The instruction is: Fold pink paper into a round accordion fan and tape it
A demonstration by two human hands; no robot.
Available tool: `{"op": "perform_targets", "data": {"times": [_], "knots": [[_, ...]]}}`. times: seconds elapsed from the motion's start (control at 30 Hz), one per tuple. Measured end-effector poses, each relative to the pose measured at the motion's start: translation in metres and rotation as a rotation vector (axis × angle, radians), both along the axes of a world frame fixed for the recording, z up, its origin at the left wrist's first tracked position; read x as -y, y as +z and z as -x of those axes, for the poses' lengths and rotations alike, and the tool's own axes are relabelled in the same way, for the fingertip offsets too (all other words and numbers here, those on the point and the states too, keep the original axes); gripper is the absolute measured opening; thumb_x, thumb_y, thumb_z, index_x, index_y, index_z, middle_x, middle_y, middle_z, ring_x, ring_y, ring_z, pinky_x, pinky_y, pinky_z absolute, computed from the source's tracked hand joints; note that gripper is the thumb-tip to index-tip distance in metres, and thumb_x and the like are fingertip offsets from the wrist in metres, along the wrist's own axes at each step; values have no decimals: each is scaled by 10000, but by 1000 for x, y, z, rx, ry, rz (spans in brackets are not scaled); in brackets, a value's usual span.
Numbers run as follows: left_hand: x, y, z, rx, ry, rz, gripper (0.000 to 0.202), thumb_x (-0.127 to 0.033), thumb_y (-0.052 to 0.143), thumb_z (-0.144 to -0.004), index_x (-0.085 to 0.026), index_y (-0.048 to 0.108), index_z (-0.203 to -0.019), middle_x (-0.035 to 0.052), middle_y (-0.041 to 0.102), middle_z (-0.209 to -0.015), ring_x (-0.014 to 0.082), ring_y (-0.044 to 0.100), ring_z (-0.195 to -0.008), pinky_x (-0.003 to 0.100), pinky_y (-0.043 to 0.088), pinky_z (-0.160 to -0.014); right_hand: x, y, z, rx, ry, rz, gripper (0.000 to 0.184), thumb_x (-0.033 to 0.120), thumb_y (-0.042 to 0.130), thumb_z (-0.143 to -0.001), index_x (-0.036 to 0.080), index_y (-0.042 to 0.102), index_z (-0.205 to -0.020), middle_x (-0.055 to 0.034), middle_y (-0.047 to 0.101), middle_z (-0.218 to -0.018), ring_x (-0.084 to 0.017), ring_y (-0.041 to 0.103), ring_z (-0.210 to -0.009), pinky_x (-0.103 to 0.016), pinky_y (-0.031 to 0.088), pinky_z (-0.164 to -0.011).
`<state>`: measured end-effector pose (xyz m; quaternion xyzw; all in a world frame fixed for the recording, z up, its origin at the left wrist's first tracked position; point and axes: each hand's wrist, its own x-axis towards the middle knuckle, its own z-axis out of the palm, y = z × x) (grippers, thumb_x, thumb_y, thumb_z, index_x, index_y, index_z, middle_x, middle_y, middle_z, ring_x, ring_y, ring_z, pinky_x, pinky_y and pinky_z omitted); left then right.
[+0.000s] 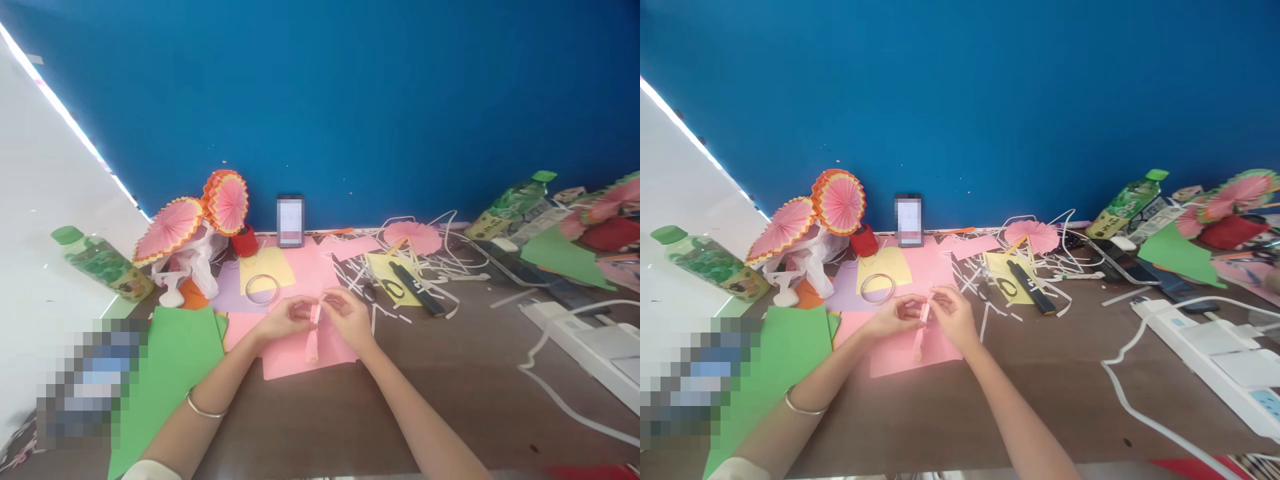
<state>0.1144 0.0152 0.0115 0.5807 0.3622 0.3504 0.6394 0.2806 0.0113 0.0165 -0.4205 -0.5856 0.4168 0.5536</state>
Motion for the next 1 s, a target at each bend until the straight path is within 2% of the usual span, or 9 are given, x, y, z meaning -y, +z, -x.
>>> {"op": "perform_targets", "data": {"times": [0.37, 0.47, 0.6, 0.8, 1.0], "knots": [[0, -2, 1, 82, -44, 41, 445, -212, 730, -619, -171, 573, -1033, 98, 565, -1102, 173, 617, -864, 329, 489, -789, 0, -8, 2, 65, 0, -62, 144, 231, 602, -735, 243, 619, -877, -33, 575, -929, -166, 596, -830, -338, 523, -796], [0, -2, 1, 72, -25, 12, 392, -239, 697, -665, -169, 579, -1032, 102, 563, -1122, 174, 610, -879, 339, 472, -818, 0, -10, 3, 74, -3, -62, 147, 228, 598, -737, 243, 616, -882, -33, 576, -928, -165, 598, -833, -334, 522, -800], [0, -2, 0, 15, 28, -65, 291, -309, 621, -740, -147, 607, -981, 98, 612, -1049, 199, 570, -979, 344, 435, -885, -1, -14, 3, 73, -6, -41, 206, 243, 611, -729, 239, 598, -934, -38, 577, -947, -163, 605, -822, -330, 532, -785], [-1, -10, -2, 9, 55, 29, 384, -285, 679, -681, -123, 573, -1012, 81, 649, -891, 162, 624, -787, 293, 469, -764, -2, -20, 5, 83, -35, -60, 291, 267, 612, -733, 227, 564, -1017, -44, 600, -922, -167, 612, -821, -339, 533, -787], [1, -9, -3, 29, 54, -26, 343, -239, 681, -670, -147, 596, -989, 91, 602, -1043, 146, 618, -813, 265, 478, -748, 0, -18, 5, 79, -54, -97, 277, 271, 609, -742, 235, 561, -1012, -48, 608, -938, -170, 617, -826, -348, 531, -799]]}}
